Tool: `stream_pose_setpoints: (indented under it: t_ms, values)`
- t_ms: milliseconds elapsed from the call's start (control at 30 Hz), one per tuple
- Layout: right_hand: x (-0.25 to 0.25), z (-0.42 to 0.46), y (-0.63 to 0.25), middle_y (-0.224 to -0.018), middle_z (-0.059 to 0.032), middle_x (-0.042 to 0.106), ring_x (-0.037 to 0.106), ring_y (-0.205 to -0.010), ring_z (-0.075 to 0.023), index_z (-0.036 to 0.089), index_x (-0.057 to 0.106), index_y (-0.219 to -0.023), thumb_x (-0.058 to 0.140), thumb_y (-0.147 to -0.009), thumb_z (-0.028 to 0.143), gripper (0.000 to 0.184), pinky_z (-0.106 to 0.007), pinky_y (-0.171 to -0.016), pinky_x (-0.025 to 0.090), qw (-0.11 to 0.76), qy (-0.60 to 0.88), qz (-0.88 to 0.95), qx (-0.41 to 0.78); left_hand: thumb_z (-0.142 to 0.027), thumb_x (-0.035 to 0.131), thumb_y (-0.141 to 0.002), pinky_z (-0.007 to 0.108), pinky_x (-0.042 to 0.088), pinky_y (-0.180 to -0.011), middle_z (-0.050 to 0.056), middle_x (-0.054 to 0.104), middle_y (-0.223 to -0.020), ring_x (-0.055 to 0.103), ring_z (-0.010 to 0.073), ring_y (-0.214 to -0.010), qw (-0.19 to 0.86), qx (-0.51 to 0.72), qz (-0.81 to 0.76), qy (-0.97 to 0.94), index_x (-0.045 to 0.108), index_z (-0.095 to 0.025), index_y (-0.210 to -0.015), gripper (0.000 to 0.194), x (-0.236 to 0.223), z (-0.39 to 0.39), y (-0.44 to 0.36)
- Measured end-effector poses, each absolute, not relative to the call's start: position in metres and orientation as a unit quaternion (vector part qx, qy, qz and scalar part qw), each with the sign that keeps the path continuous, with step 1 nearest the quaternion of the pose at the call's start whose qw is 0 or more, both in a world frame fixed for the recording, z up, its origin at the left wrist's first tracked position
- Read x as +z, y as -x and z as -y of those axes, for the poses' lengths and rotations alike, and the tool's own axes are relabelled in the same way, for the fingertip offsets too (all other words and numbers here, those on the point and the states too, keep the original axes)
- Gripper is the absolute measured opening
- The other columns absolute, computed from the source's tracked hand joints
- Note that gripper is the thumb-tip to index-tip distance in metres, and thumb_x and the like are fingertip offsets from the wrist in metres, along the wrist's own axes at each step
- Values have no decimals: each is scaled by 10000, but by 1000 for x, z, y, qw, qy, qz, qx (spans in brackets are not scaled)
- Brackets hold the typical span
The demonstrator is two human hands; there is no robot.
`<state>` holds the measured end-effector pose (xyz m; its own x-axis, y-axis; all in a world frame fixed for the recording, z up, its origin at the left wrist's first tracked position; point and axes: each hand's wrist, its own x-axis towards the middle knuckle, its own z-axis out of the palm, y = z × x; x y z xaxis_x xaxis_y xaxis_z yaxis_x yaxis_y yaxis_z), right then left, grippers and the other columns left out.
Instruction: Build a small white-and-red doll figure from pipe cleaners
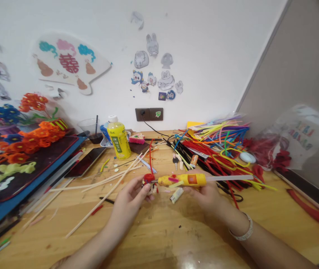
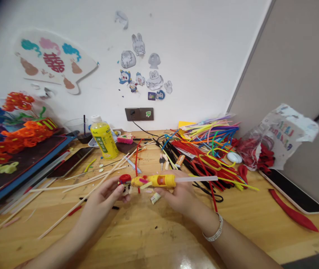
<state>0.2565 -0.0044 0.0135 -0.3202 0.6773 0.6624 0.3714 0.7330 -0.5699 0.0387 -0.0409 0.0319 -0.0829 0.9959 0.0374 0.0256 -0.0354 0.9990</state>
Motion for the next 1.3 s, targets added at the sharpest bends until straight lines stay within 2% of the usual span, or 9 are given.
stream_pose_setpoints:
  t_ms: [167,433,700,800,933,1033,1133,1233,1300]
  values:
    - [29,11,-255,-771,-79,669,611,-701,-207,177,650,-910,417,-884,470,376,-346,-642,475,454,305,836,37,-370,642,-666,257,495,-550,-14,630,-655,608,138,-536,456,521,-523,-497,577,-132,-914,350,31,40,-38]
    - [36,16,-253,-623,-51,613,555,-568,-164,165,640,-786,410,-881,438,369,-295,-560,422,448,288,845,-53,-393,625,-680,235,454,-484,-28,602,-599,557,119,-480,455,513,-525,-504,562,-133,-880,335,32,39,-38]
    - [31,8,-257,-607,-39,593,496,-557,-164,165,582,-757,421,-860,299,234,-294,-558,347,438,280,842,-144,-412,617,-718,238,468,-492,-34,609,-572,563,123,-478,481,518,-489,-511,568,-151,-872,307,31,42,-36]
    - [27,-1,-257,-688,-68,619,510,-637,-193,164,590,-814,406,-873,273,222,-316,-619,358,386,329,843,-178,-425,603,-741,245,477,-513,-12,643,-640,572,123,-501,496,521,-471,-511,576,-154,-883,307,32,44,-38]
    - [15,-18,-255,-808,-125,617,506,-762,-253,130,601,-886,436,-857,243,202,-367,-711,364,271,448,836,-164,-417,603,-754,248,480,-534,-13,644,-615,583,136,-534,511,518,-468,-502,587,-161,-920,305,34,49,-40]
    - [1,-30,-253,-882,-140,607,497,-833,-278,119,593,-952,495,-805,173,185,-388,-741,366,234,507,822,-113,-421,623,-739,257,487,-542,23,693,-778,589,128,-538,509,516,-473,-500,593,-172,-932,315,32,51,-41]
    - [-9,-36,-252,-924,-128,599,488,-906,-291,127,582,-979,531,-717,97,269,-389,-756,380,241,521,814,-86,-430,626,-736,265,500,-558,53,692,-920,596,123,-558,508,514,-474,-503,578,-174,-953,339,31,51,-41]
    - [-6,-31,-249,-969,-104,600,491,-953,-266,142,575,-965,497,-670,28,326,-390,-817,387,281,502,817,-40,-432,648,-713,264,507,-561,34,683,-850,594,124,-554,499,516,-478,-507,572,-168,-943,358,31,50,-42]
    - [1,-22,-243,-999,-93,608,505,-967,-242,153,571,-975,486,-715,50,292,-394,-862,386,348,452,821,32,-426,660,-699,260,509,-555,14,668,-786,593,128,-552,494,517,-476,-512,576,-170,-916,346,30,50,-44]
